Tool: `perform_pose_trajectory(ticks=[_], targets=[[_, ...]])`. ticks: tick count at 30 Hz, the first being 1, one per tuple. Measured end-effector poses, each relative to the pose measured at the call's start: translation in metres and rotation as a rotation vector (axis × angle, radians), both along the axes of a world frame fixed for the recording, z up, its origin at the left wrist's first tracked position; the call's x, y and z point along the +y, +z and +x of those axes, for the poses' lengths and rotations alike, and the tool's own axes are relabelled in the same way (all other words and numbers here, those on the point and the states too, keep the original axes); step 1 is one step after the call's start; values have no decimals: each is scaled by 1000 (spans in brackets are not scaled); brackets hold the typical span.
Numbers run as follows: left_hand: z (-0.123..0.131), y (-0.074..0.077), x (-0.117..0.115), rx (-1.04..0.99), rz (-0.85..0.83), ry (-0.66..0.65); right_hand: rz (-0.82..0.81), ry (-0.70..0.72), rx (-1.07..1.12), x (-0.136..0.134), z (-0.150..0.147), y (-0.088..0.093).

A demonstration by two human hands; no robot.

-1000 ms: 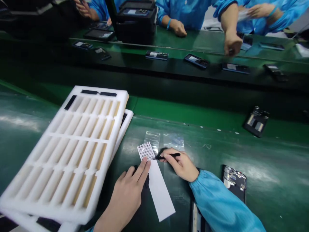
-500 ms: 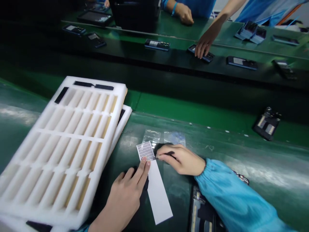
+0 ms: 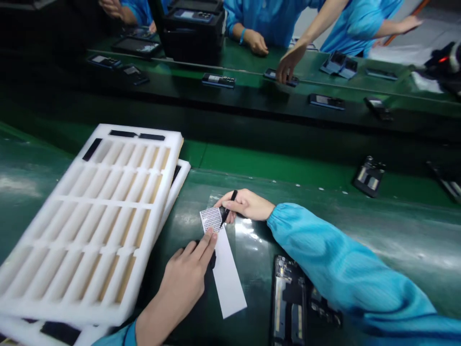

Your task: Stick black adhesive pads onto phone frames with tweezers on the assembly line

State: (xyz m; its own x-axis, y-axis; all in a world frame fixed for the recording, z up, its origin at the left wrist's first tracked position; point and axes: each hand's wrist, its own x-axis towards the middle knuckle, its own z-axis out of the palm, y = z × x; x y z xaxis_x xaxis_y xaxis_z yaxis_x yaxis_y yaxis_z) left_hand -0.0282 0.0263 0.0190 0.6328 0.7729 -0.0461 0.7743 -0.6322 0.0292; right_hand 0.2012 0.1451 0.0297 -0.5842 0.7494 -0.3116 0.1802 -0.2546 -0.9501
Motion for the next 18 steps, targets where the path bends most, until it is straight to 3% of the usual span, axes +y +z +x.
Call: perform_pose_trajectory(ticks=[3, 6, 9, 11, 13, 18], targets=[[-6, 1, -2, -118, 75, 2, 34, -372, 127, -45, 29, 14], [-11, 6, -13, -512, 93, 88, 195, -782, 68, -114, 61, 26], [-9, 15, -28, -818, -301, 333, 276, -1057, -92, -180, 78, 13], [-3, 21, -38, -840, -642, 433, 283, -1112, -180, -205, 79, -6], [3, 25, -47, -805, -838, 427, 297, -1121, -218, -214, 76, -23], [9, 31, -64, -670, -932, 284, 342, -1123, -218, -209, 70, -33]])
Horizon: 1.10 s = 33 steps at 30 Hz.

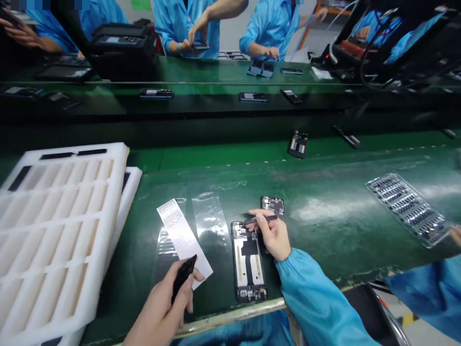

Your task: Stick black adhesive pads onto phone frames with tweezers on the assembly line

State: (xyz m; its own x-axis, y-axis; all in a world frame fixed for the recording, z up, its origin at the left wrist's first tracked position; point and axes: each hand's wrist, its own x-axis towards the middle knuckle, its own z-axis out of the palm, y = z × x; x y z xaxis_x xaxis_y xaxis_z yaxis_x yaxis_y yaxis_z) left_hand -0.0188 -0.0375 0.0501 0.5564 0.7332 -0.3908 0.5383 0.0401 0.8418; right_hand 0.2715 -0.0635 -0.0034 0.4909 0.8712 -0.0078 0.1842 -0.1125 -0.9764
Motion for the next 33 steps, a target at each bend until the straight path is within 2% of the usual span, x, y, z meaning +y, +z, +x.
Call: perform_pose_trajectory(ticks=[2, 5, 9, 12, 16, 23, 33], targets=[[-1, -1, -5, -22, 80, -17, -2, 4, -8, 1, -1, 2], [-2, -6, -13, -71, 232, 15, 12, 6, -8, 1, -1, 3], [-3, -13, -21, -105, 355, 69, 32, 26, -22, 0, -2, 0], [-4, -17, -23, -92, 380, 44, 23, 36, -50, -1, -1, -1], [-6, -22, -20, -80, 396, -62, 42, 77, -91, -4, 2, -2], [-8, -29, -13, -52, 539, -248, 52, 107, -68, -2, 3, -2], [-12, -36, -19, -74, 586, -267, 16, 91, -113, -6, 1, -1]])
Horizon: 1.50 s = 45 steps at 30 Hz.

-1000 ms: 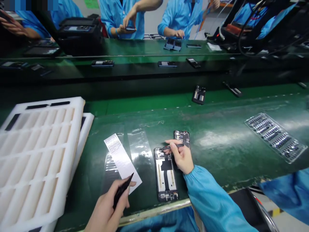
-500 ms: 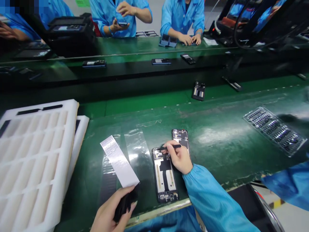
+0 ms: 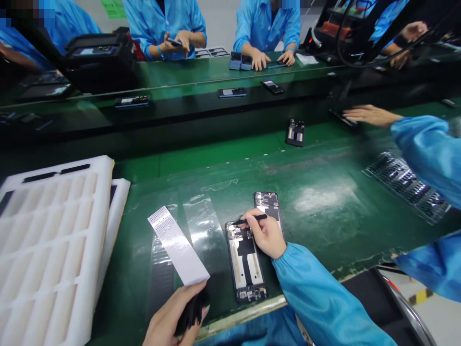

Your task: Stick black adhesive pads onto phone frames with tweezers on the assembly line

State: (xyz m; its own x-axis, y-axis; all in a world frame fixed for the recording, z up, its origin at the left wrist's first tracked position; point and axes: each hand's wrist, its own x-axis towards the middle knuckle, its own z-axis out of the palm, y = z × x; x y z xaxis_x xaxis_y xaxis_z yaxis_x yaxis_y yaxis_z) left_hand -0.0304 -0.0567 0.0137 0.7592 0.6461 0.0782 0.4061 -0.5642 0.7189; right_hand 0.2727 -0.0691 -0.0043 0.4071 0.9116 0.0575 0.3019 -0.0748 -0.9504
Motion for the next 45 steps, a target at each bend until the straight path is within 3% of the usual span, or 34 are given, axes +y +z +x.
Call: perform_pose_trajectory(ticks=[3, 5, 8, 9, 11, 13, 14, 15, 17, 20, 24, 28, 33, 35, 38, 40, 42, 45], targets=[[-1, -2, 0, -5, 28, -7, 77, 49, -124, -1, 3, -3], [2, 0, 2, 2, 91, -50, 214, 181, -278, -1, 5, -3], [18, 11, 5, 24, 349, -191, 469, 392, -579, -10, 9, 8], [26, 15, 5, 33, 449, -228, 520, 381, -662, -17, 10, 16], [45, 21, 1, 44, 592, -289, 563, 171, -702, -40, 11, 37], [62, 22, -6, 57, 635, -345, 478, -105, -624, -73, 11, 61], [69, 21, -10, 58, 631, -370, 392, -171, -591, -91, 9, 71], [74, 18, -14, 58, 618, -393, 294, -169, -580, -108, 7, 78], [81, 11, -19, 58, 575, -418, 67, -12, -618, -138, -1, 82], [85, 2, -21, 35, 521, -438, -149, 203, -679, -165, -21, 64], [85, 2, -19, 34, 521, -419, -280, 257, -778, -170, -53, 28], [89, 7, -17, 112, 491, -401, -353, 250, -961, -167, -77, 13], [95, 15, -10, 353, 525, -266, -375, 287, -1026, -156, -69, 26], [86, 27, -6, 260, 489, -170, -353, 251, -919, -140, -58, 32], [59, 50, -2, 34, 406, 187, -434, 27, -909, -111, -53, 26], [37, 61, 0, 87, 402, 469, -517, -91, -981, -101, -58, 15], [16, 61, 3, 209, 396, 610, -551, -103, -964, -103, -64, 3], [-6, 47, 13, 198, 347, 594, -466, -55, -838, -107, -60, -2]])
